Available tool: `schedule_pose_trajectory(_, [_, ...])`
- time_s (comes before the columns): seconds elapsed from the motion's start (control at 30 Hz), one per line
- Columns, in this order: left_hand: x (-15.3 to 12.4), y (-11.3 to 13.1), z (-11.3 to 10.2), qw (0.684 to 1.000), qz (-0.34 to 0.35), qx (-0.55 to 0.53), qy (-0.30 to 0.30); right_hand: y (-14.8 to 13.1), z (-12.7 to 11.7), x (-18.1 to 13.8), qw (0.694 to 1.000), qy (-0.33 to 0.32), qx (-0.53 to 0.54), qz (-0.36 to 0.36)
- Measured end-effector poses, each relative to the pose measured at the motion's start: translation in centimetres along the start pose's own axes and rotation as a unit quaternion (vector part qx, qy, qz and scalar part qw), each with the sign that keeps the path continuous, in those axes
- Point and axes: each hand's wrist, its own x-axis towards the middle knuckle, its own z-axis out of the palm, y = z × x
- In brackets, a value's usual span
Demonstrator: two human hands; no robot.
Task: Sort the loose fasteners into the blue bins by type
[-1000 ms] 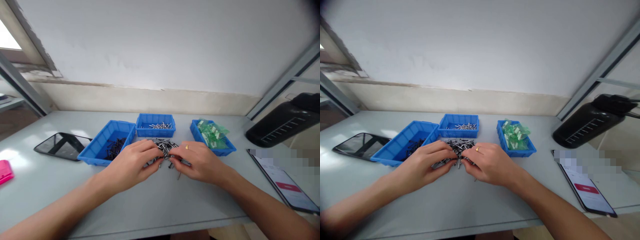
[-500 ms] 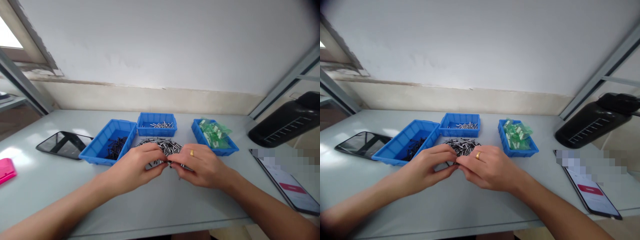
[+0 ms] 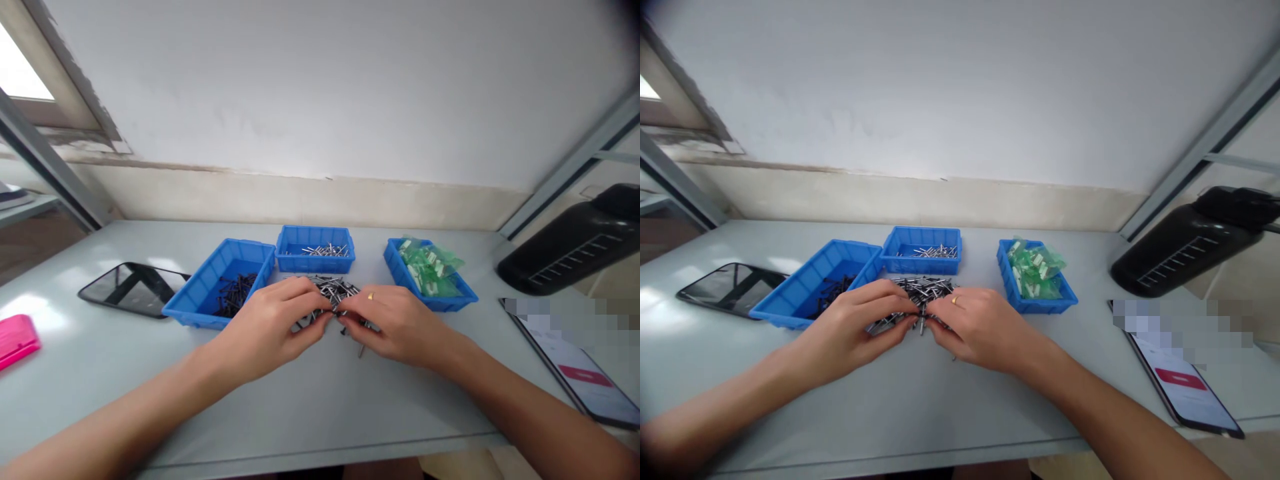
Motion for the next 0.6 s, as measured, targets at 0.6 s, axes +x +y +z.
schedule_pose_trajectory(0.6, [0.02, 0.34, -0.02, 0.999, 0.004, -0.045, -0.006, 0.21, -0.05, -0.22, 1.000, -0.013, 0.001, -0.016])
